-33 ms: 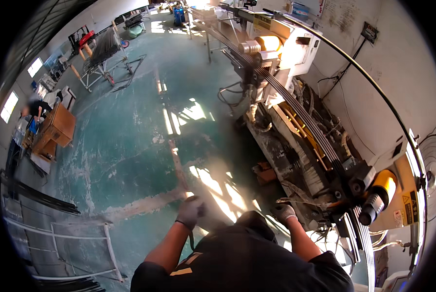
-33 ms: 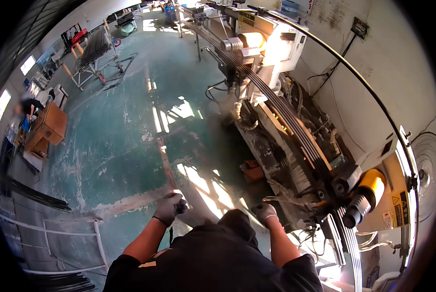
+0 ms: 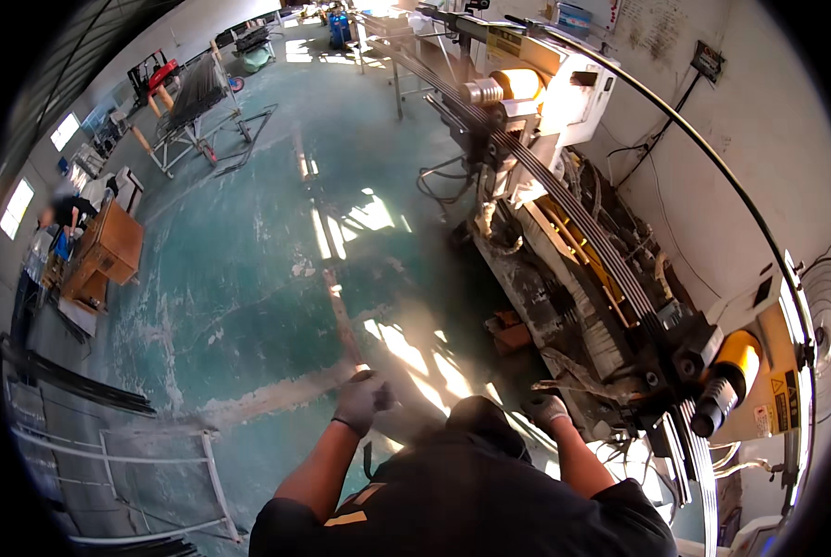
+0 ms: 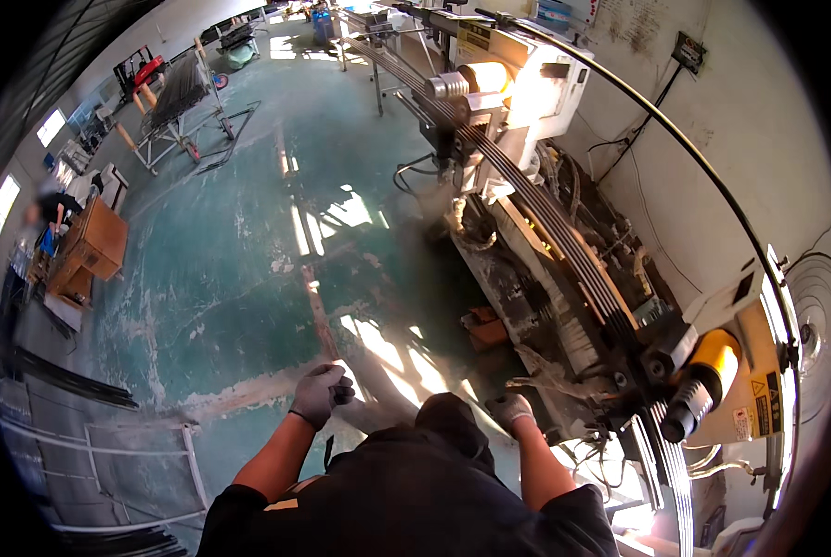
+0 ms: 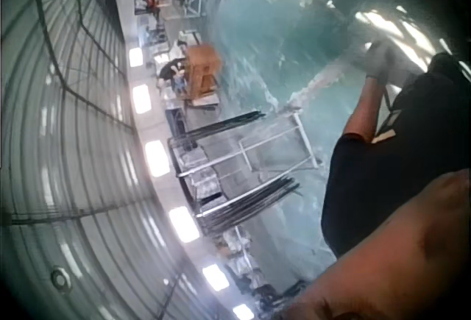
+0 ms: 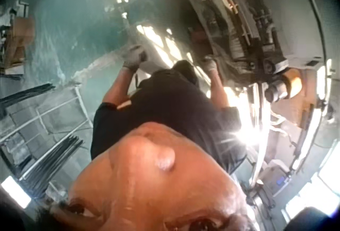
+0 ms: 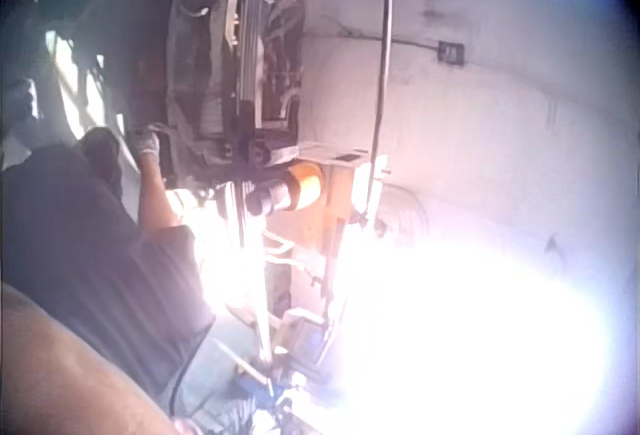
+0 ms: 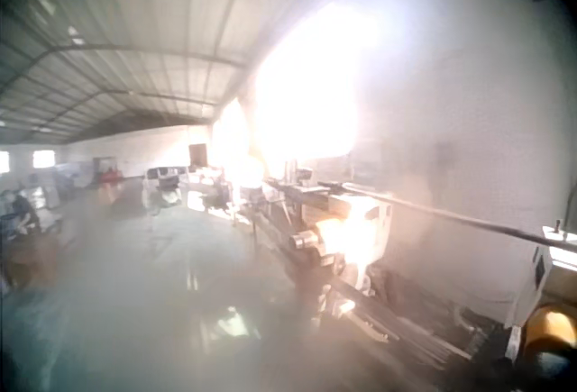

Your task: The person loads long metal rods into a bending machine, operates the machine to bend them, and then removes the bent rods. They repeat this process multiple times, stacking the finished bent rods on a nearby rack.

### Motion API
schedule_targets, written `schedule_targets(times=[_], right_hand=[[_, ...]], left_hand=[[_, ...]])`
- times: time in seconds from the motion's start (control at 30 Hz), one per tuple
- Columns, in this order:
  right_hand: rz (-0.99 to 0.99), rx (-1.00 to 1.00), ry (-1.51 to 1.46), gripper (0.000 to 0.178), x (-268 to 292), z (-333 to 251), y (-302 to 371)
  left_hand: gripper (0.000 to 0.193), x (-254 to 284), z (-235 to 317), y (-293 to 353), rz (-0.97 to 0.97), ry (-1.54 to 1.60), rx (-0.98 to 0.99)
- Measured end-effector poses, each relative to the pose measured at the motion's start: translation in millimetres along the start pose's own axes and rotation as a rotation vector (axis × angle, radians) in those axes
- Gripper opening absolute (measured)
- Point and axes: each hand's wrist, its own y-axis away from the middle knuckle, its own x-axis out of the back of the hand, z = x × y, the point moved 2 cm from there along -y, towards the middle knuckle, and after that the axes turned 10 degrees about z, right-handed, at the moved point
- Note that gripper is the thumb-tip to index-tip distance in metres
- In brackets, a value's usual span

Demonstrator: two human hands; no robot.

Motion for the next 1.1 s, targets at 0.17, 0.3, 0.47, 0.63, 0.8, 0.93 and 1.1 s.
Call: schedule_targets(times=[0.17, 0.3, 0.47, 0.63, 0.8, 0.93, 1.1], right_hand=[[-0.174, -0.370, 0.007, 0.041, -65, -23, -83], [-0.258, -0.323, 0.140, 0.040, -100, -115, -198], [0.097, 0.041, 0.141, 0.040, -96, -351, -359], [-0.006, 0.239, 0.058, 0.050, -54, -653, -441], [-0.015, 0.389, -0.054, 0.048, -50, -836, -521], [0.071, 0.207, -0.041, 0.047, -58, -880, -594], [0.094, -0.332, -0.195, 0.041, -104, -829, -645]], left_hand=[[0.019, 25, 109, -115, 0.081, 0.004, -0.002], [0.020, 47, 161, -236, 0.051, 0.094, 0.087], [0.014, 67, 278, -353, 0.054, 0.070, 0.120], [0.013, 83, 405, -486, -0.014, 0.294, 0.026], [0.014, 86, 488, -637, -0.090, 0.271, 0.134], [0.017, 82, 587, -752, -0.121, 0.155, 0.163], [0.022, 74, 749, -896, -0.191, -0.080, 0.026]])
